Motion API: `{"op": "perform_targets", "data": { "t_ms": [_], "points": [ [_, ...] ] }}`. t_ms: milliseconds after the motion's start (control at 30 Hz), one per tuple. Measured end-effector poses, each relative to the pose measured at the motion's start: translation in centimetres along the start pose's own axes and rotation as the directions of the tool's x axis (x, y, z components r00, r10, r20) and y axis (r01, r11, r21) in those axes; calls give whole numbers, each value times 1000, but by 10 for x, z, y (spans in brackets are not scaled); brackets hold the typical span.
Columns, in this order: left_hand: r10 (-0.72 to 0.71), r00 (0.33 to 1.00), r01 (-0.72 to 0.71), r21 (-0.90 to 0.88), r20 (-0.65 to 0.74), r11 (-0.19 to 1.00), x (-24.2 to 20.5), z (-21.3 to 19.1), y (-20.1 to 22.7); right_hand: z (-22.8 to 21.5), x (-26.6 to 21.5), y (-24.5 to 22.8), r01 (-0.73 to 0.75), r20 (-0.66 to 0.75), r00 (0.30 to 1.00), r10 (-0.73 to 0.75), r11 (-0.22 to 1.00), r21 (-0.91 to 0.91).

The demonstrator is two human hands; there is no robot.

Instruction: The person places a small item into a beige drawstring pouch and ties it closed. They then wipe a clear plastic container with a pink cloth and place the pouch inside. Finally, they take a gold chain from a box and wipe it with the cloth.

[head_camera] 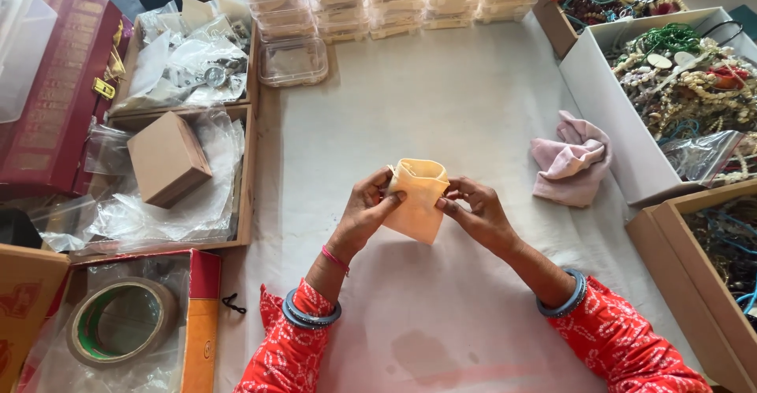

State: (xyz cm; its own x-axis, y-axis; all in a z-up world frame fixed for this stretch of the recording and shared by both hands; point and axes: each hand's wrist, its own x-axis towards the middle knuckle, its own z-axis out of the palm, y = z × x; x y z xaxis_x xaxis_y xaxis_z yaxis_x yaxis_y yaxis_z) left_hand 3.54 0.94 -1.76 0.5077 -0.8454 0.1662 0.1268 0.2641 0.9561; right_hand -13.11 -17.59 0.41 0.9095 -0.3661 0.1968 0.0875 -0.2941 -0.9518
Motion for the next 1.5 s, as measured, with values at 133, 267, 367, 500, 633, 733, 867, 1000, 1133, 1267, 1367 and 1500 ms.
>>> {"op": "perform_targets", "data": {
  "t_ms": [133, 267, 367, 500, 633, 733, 867, 1000, 1133, 1267, 1367, 1500],
  "points": [
    [-93, 995, 95, -67, 33, 993, 0, 28, 58, -1, -2, 1, 25, 28, 999, -25, 1000, 10],
    [57, 997, -58, -27, -50, 998, 0, 19, 38, -2, -2, -13, 137, 8, 990, -137, 981, -139],
    [-44, 992, 31, -109, -117, 994, -1, 17, 41, -4, 0, -25, 151, -16, 988, -155, 975, -165],
    [7, 985, -34, -154, -173, 988, 1, 18, 53, -11, 3, -29, 172, -47, 982, -182, 971, -169],
    [12, 948, -82, -207, -318, 975, 3, 4, 41, -36, 9, -16, 170, -59, 979, -195, 943, -286],
    [41, 917, -124, -188, -396, 974, 4, 4, 43, -50, 14, -3, 147, -46, 985, -166, 951, -271],
    [47, 950, -117, -210, -308, 971, 4, 16, 43, -43, 15, -9, 141, -34, 986, -164, 925, -353],
    [23, 974, -90, -290, -227, 953, 2, 23, 41, -20, 14, -59, 373, 49, 917, -395, 811, -450],
    [-13, 983, -49, -330, -182, 943, 1, 32, 37, -11, 8, -45, 350, 83, 936, -343, 871, -344],
    [-31, 991, -8, -288, -132, 958, -2, 42, 52, -15, 3, -8, 58, 103, 993, -52, 997, -54],
    [-36, 998, 23, -196, -60, 980, -1, 53, 66, -17, 2, 4, -100, 117, 990, 77, 974, 202],
    [-194, 980, 196, 118, -35, 973, 0, 53, 34, -6, 5, 5, -137, 81, 989, 120, 957, 255]
  ]
}}
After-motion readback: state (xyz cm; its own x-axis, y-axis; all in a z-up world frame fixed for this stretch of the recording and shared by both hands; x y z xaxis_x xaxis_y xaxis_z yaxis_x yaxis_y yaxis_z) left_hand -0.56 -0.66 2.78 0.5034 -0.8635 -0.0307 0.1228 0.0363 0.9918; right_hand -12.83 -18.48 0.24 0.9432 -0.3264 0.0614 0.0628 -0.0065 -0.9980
